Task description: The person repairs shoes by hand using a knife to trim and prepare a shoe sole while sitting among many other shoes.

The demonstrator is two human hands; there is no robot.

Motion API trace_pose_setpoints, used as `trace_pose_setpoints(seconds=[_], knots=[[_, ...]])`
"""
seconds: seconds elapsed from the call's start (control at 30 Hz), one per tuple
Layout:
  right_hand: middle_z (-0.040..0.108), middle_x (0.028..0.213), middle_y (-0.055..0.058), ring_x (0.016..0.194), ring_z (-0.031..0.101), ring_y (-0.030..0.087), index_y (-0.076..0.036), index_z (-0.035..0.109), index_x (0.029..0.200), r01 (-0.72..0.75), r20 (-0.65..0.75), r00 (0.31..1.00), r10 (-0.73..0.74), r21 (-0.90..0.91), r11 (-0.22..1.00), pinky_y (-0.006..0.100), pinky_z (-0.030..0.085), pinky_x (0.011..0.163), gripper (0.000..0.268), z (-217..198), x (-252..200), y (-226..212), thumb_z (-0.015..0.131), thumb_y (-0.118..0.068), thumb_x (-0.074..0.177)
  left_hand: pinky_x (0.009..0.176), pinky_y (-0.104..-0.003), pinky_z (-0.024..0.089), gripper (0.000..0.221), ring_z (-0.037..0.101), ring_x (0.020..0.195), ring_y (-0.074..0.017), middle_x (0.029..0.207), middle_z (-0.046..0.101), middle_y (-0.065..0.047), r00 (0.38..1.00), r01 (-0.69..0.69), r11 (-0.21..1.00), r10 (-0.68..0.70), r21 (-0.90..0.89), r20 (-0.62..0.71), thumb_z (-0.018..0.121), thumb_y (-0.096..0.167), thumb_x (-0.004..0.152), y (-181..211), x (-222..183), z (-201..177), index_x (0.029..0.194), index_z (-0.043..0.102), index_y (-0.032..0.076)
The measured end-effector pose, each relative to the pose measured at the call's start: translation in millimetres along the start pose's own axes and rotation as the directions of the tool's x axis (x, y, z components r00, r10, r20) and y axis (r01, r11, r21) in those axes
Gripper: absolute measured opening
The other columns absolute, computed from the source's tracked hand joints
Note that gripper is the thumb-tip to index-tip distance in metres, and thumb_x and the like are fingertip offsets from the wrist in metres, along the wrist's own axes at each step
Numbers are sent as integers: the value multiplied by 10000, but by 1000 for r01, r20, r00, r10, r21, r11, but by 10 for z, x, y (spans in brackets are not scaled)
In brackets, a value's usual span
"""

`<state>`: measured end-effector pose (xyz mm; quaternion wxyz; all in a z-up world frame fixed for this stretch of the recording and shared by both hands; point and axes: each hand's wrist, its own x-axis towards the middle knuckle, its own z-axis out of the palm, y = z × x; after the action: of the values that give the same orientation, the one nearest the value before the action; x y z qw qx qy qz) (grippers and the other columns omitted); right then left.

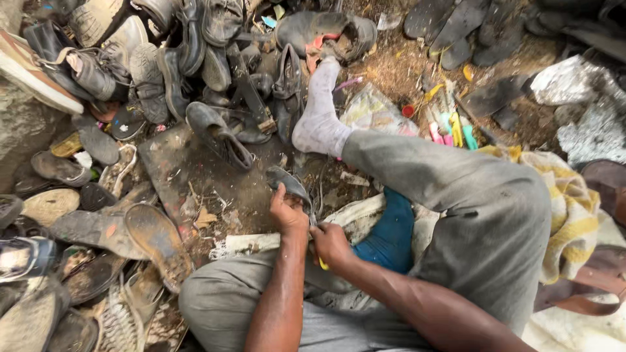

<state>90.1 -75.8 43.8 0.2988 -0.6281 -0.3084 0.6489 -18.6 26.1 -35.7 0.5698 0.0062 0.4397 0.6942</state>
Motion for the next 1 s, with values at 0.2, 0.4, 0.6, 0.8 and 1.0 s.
trace_pose_setpoints(seconds=[0.2, 0.4, 0.6, 0.8, 1.0], knots=[[632, 592, 78, 439, 599, 157, 77, 731, 981, 114, -59, 990, -130, -220, 969, 332, 469, 432, 350, 5, -386, 162, 600, -243, 1030, 679, -365, 445, 207, 604, 780, -209, 887, 666, -28, 970, 9, 999, 3, -45, 244, 729, 268, 953, 115, 20, 71, 1076, 703, 103], [613, 627, 82, 439, 549, 168, -18, 687, 1106, -51, 54, 997, 52, -25, 998, 347, 441, 424, 290, -269, -402, -65, 623, -278, 995, 1053, -650, 318, 255, 493, 1317, -498, 1290, 641, -238, 302, -942, -274, -452, 192, 839, 796, 386, 809, 847, -419, 590, 854, 777, 135], [620, 637, 86, 468, 555, 168, 48, 714, 1020, -55, 109, 993, 52, 28, 998, 346, 431, 424, 332, -488, -378, 10, 677, -279, 978, 1050, -515, 376, 552, 569, 1165, -369, 1048, 691, -94, -2, -941, -291, -504, -172, 864, 596, 629, 928, 1142, -439, 715, 978, 698, 89], [661, 698, 72, 541, 615, 154, 44, 716, 972, 19, -4, 1000, -19, 48, 999, 347, 501, 474, 184, -526, -40, 465, 675, -130, 928, 1117, -476, 440, 398, 595, 943, -262, 912, 626, -87, -8, -904, -364, -508, -223, 861, 651, 472, 997, 544, -307, 475, 1010, 705, 78], [571, 655, 76, 465, 522, 180, 74, 649, 1015, -101, -58, 993, 107, 93, 990, 386, 427, 406, 254, -819, -7, 458, 598, -174, 996, 944, -480, 456, 426, 604, 1058, -386, 1058, 656, -196, 78, -955, -297, -254, -1, 964, 831, 457, 675, 94, -484, 676, 886, 777, 90]])
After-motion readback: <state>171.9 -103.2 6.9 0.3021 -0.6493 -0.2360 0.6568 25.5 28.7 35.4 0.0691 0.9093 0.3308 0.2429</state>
